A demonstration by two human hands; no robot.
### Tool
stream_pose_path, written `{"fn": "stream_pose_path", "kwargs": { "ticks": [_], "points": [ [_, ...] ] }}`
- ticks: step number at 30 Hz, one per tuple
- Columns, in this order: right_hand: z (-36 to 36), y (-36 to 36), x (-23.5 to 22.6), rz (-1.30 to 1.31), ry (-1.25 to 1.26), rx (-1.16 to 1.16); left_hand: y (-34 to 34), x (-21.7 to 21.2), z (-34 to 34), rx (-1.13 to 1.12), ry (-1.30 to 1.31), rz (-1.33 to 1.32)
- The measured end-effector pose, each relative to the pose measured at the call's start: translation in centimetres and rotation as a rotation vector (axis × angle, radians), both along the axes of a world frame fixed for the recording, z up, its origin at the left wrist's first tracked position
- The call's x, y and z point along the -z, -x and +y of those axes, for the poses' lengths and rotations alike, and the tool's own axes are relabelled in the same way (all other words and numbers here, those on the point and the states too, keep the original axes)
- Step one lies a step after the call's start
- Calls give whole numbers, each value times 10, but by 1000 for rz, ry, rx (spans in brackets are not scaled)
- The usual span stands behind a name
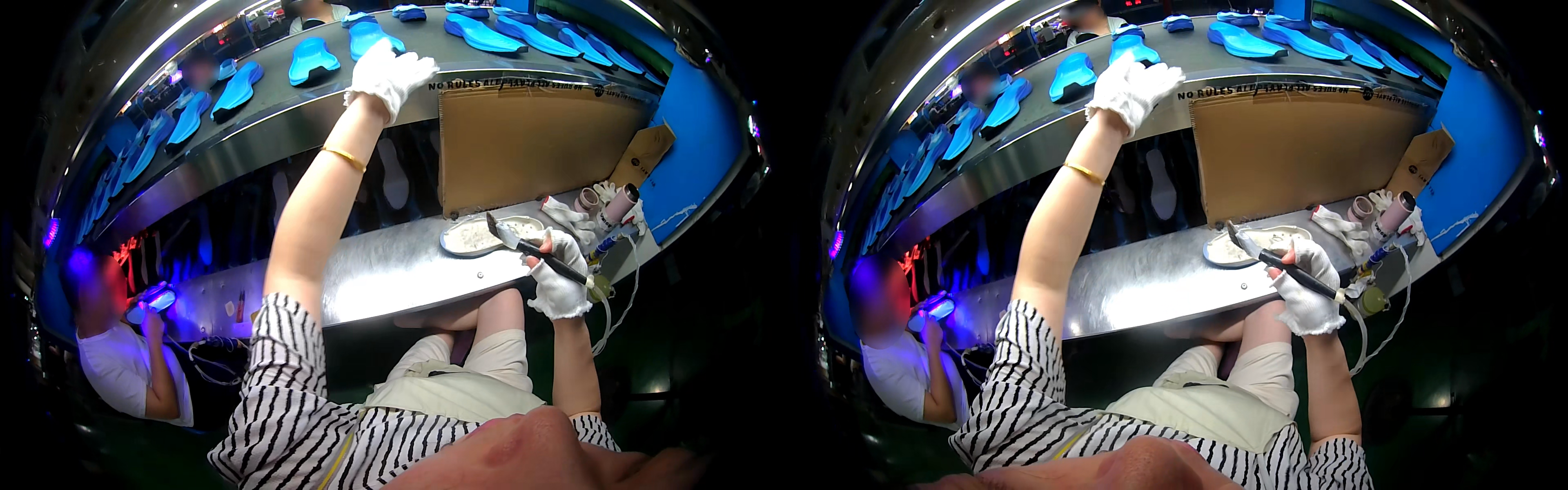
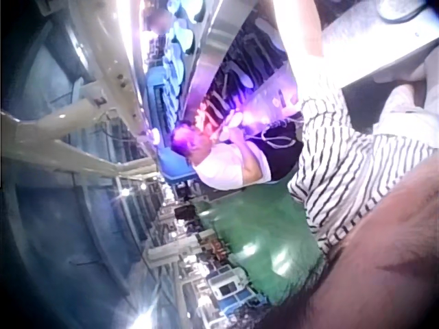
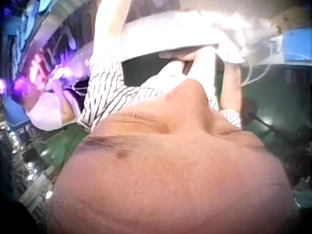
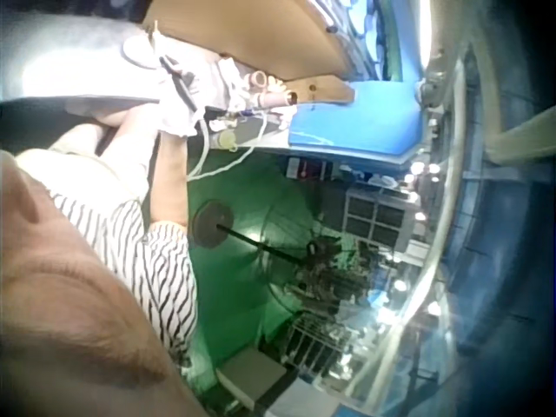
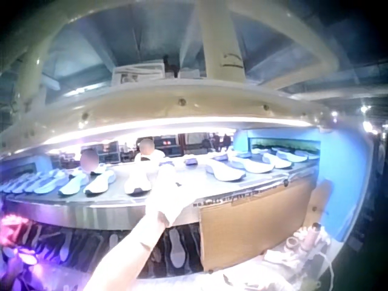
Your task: The person applies a liquid to the edges and surface of a blue shoe sole using a hand-held applicator tool and then moves the sole towards a conveyor belt.
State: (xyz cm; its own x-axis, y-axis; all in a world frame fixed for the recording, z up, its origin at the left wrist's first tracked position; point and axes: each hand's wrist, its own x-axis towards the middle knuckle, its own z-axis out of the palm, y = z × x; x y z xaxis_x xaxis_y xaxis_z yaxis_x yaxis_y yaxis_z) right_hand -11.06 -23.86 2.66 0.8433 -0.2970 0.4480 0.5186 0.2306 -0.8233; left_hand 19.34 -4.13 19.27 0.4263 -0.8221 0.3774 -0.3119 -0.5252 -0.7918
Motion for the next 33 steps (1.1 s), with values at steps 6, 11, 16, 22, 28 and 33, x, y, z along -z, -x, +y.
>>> {"fn": "stream_pose_path", "kwargs": {
  "ticks": [6,11,16,22,28,33],
  "points": [
    [5,-7,18,88,16,-59,17,-22,43,349,765,12],
    [24,-5,20,129,101,-52,3,-38,117,-215,842,453],
    [21,-2,23,151,13,-63,60,-12,117,384,911,246],
    [15,-1,27,278,-57,-90,137,-31,153,1067,1484,339],
    [22,-5,30,315,-109,-92,191,-20,124,1331,1369,1521],
    [9,-3,45,305,6,-186,191,115,67,1080,1966,2478]
  ]
}}
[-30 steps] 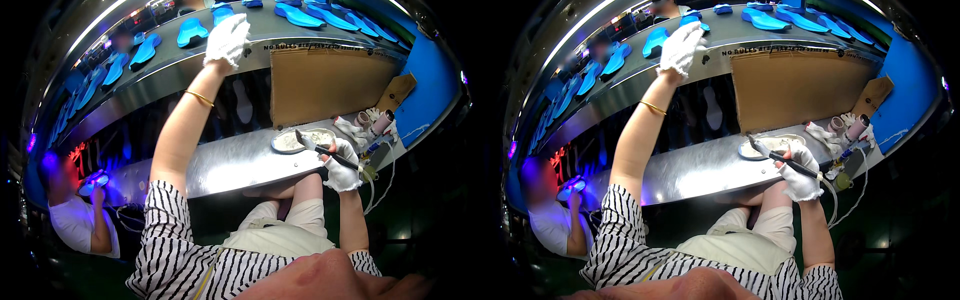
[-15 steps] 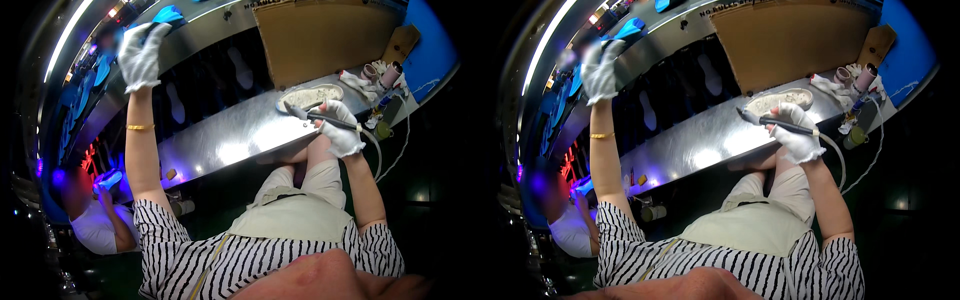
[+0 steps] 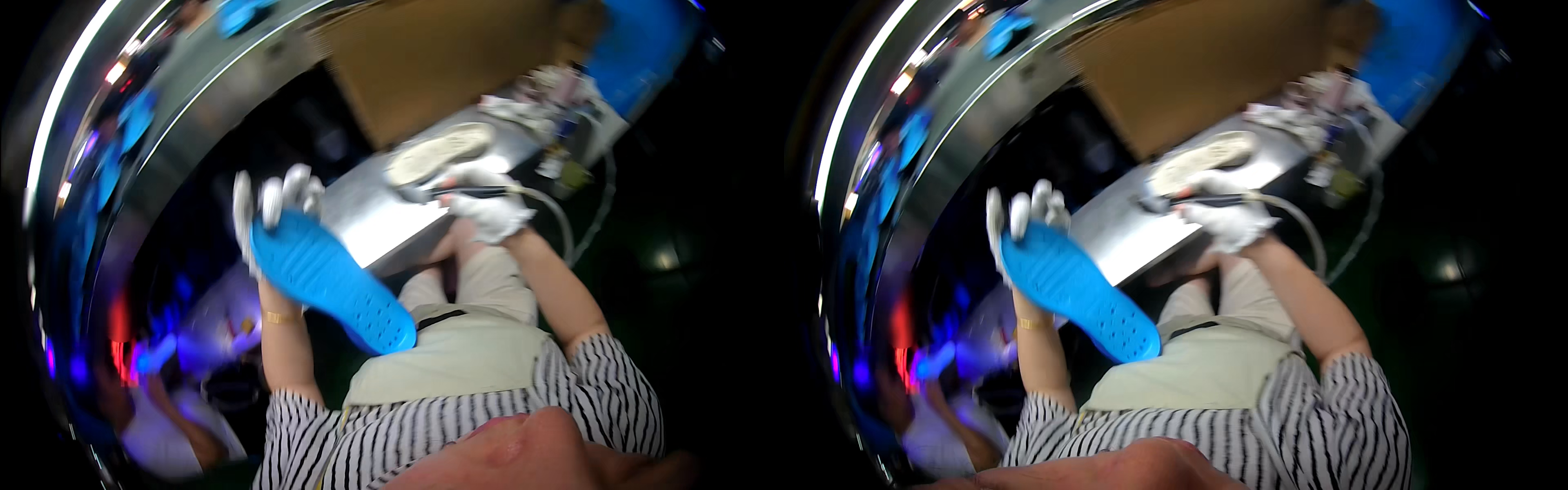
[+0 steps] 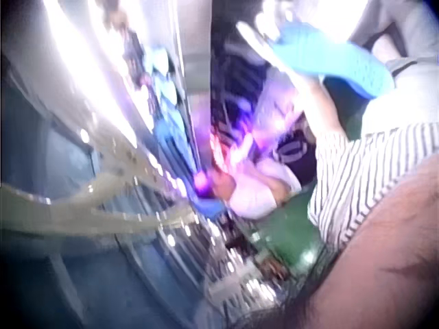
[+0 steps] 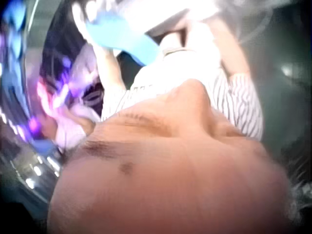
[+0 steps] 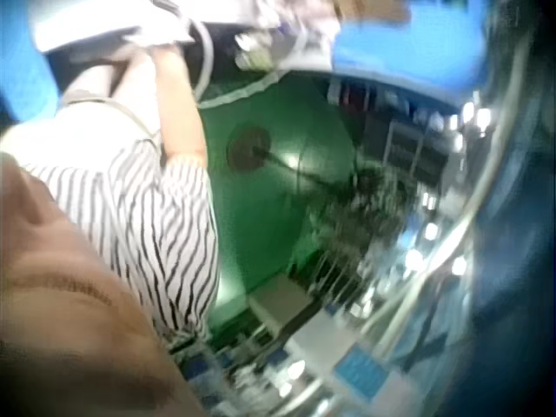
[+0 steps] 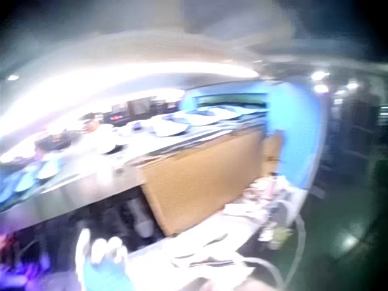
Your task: The person applies a liquid to the edges and surface of a blue shoe sole using a hand-held applicator tool and then moves the sole towards a conveyor belt.
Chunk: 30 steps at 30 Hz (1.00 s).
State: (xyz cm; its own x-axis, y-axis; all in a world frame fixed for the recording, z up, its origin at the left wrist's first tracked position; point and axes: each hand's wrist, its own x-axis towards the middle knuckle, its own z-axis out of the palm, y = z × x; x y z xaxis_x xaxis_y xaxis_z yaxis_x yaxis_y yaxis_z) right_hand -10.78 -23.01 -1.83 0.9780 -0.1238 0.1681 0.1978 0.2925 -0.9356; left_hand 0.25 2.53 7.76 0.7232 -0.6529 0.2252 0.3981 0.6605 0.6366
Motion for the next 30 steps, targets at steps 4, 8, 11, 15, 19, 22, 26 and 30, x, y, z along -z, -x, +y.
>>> {"fn": "stream_pose_path", "kwargs": {
  "ticks": [4,8,11,15,19,22,26,30],
  "points": [
    [-5,-6,9,-89,36,19,51,54,-11,4,-96,380],
    [-14,19,-31,-17,232,155,69,85,-14,138,-172,293],
    [2,15,-24,-106,57,146,69,97,-25,86,-102,246],
    [6,10,-40,-247,379,85,75,82,-56,149,339,468],
    [4,6,-17,-52,-44,-191,82,76,-103,-693,-535,-473],
    [1,1,-22,-61,284,6,88,94,-106,-500,-231,-143],
    [19,6,-48,-116,171,84,97,92,-105,-293,-47,292],
    [37,0,-45,-203,295,87,82,107,-100,-293,-50,344]
  ]
}}
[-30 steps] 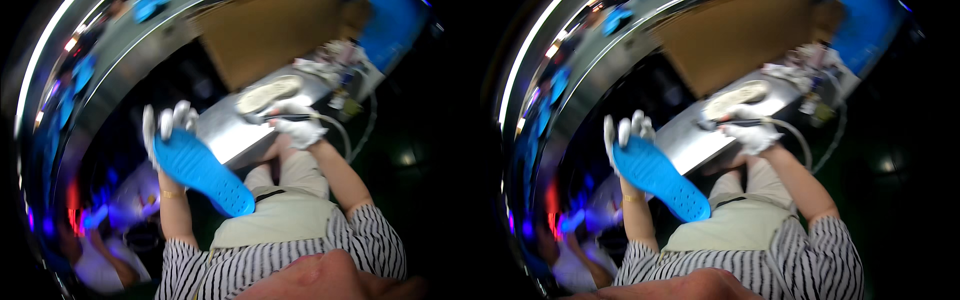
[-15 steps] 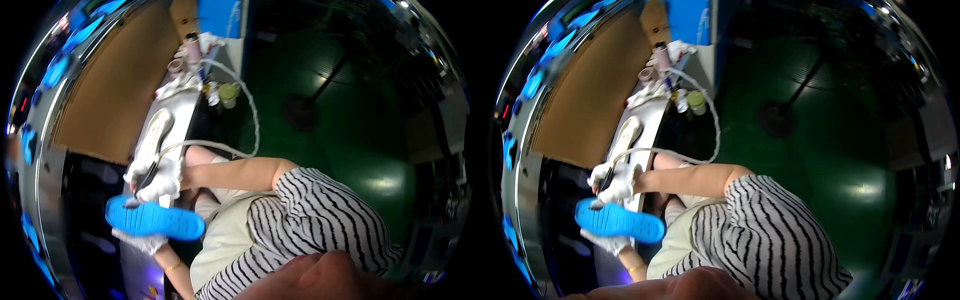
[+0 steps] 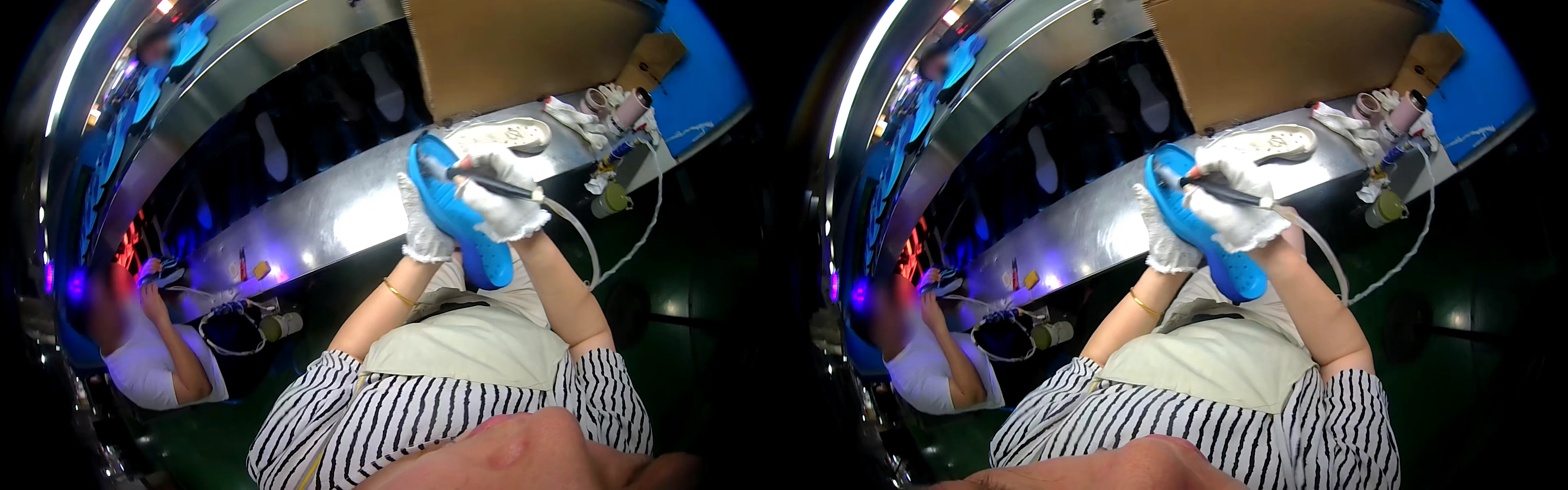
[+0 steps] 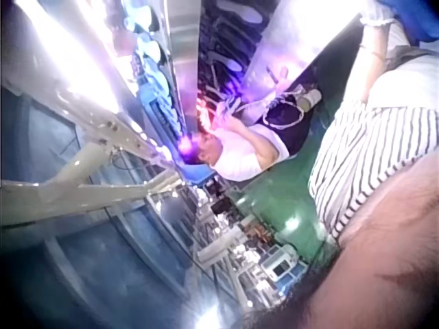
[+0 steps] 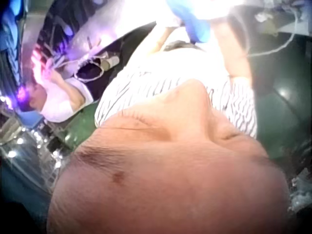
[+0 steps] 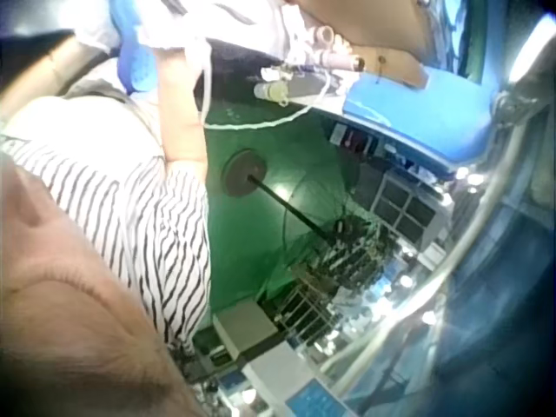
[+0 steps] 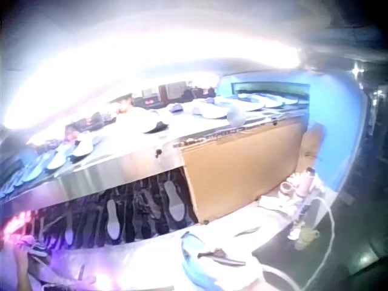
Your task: The person applies a liquid to the edges and surface of a blue shoe sole using a hand-held applicator tool and then moves the sole towards a conveyor belt.
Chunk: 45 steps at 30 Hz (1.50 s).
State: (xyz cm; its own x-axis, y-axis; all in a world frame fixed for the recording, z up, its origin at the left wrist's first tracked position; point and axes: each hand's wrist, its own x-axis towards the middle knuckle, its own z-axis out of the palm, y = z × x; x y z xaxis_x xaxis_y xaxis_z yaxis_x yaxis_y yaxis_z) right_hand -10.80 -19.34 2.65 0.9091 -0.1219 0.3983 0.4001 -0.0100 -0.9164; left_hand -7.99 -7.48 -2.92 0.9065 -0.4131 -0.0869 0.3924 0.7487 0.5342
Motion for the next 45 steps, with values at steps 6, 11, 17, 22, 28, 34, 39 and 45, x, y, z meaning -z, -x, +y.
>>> {"fn": "stream_pose_path", "kwargs": {
  "ticks": [6,11,17,22,28,34,39,45],
  "points": [
    [-33,35,-19,357,-1209,-326,11,-53,-27,-543,-1096,-1067],
    [-11,30,-15,53,-188,-37,-9,10,25,177,163,-181],
    [-6,21,17,-393,170,165,-8,-5,27,113,-51,-109],
    [18,32,32,-369,19,-21,12,-25,31,-52,-270,26],
    [10,37,46,-356,105,-14,3,-10,42,122,-266,-30],
    [-5,53,35,6,28,-65,42,-5,38,52,-280,-19],
    [-12,54,61,-88,-44,-73,36,50,51,311,134,95],
    [-22,41,45,123,-273,-282,26,22,38,265,-50,105]
  ]
}}
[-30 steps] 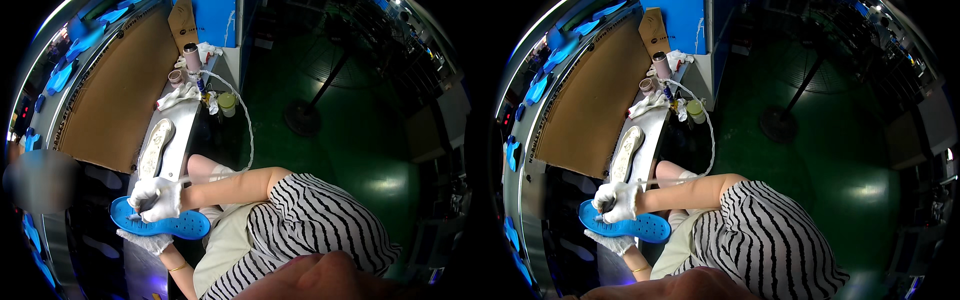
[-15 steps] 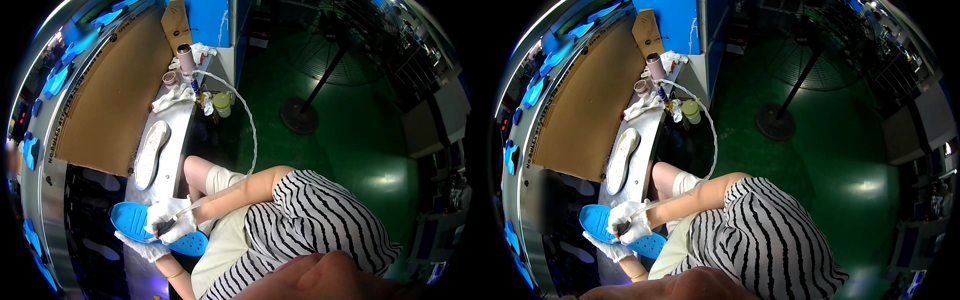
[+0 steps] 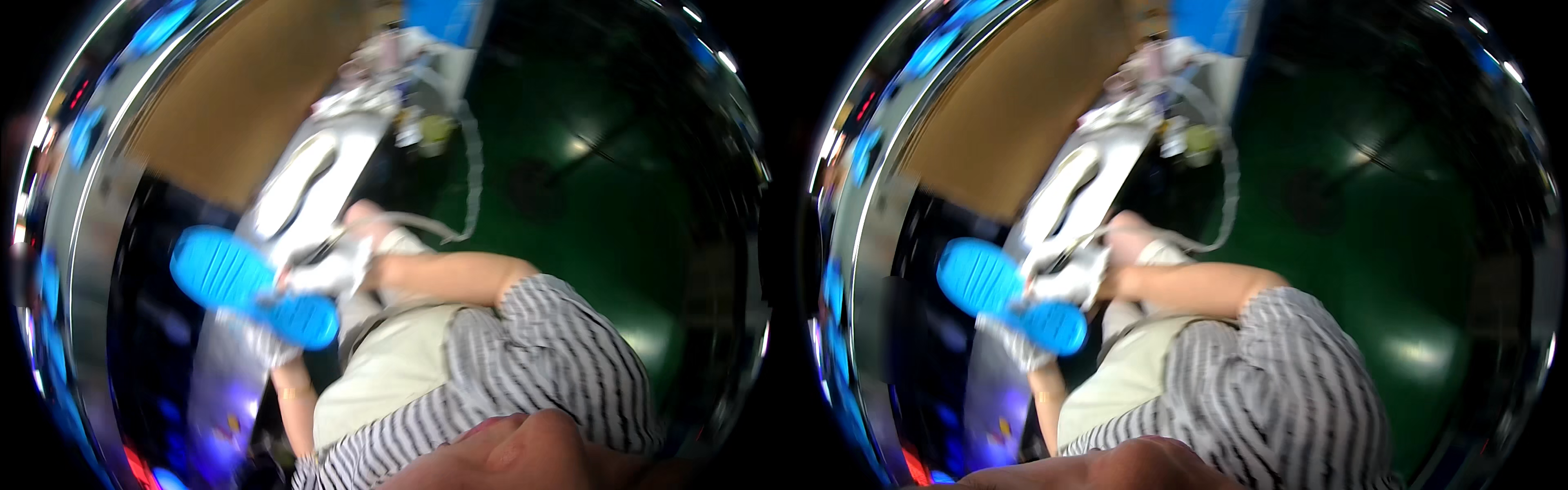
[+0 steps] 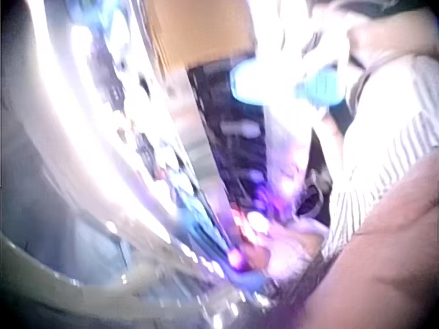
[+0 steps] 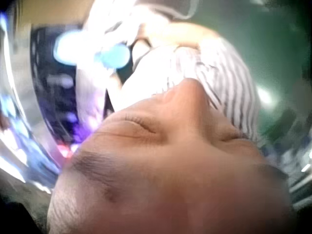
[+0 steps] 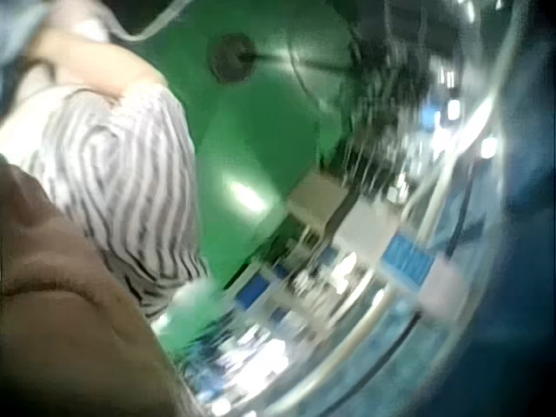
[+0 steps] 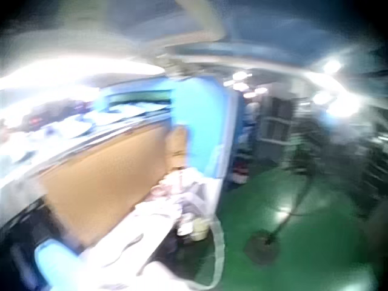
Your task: The person applies a liquid to the edges and surface of a blue shoe sole using a hand-held applicator tool and then moves the sole towards a conveyor belt.
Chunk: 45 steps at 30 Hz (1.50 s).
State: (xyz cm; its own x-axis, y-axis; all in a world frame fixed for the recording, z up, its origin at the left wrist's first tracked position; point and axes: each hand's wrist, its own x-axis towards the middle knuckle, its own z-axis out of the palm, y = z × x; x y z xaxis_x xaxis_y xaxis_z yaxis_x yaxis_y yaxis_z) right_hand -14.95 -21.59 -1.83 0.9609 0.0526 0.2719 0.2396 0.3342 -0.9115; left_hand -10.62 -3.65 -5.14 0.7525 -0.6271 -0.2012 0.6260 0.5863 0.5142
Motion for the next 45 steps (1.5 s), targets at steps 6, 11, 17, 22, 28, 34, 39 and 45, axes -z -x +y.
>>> {"fn": "stream_pose_path", "kwargs": {
  "ticks": [6,11,17,22,28,34,39,45],
  "points": [
    [1,-5,-20,-346,453,104,-32,16,-8,145,508,38],
    [5,-7,-12,-91,328,142,-36,-22,-17,-224,397,-154],
    [-5,-6,-10,219,138,-125,-58,-25,-20,-347,414,-379],
    [9,-7,-8,-114,274,78,-70,-32,-8,-212,575,-503],
    [5,-16,-9,198,-59,-82,-74,-44,0,-81,554,-578],
    [1,-26,-21,135,410,-156,-75,-69,18,-153,-243,-912],
    [-21,-41,-22,210,436,-439,-79,-68,22,-87,-454,-842],
    [7,-35,-35,-147,770,-125,-98,-56,13,140,-420,-743]
  ]
}}
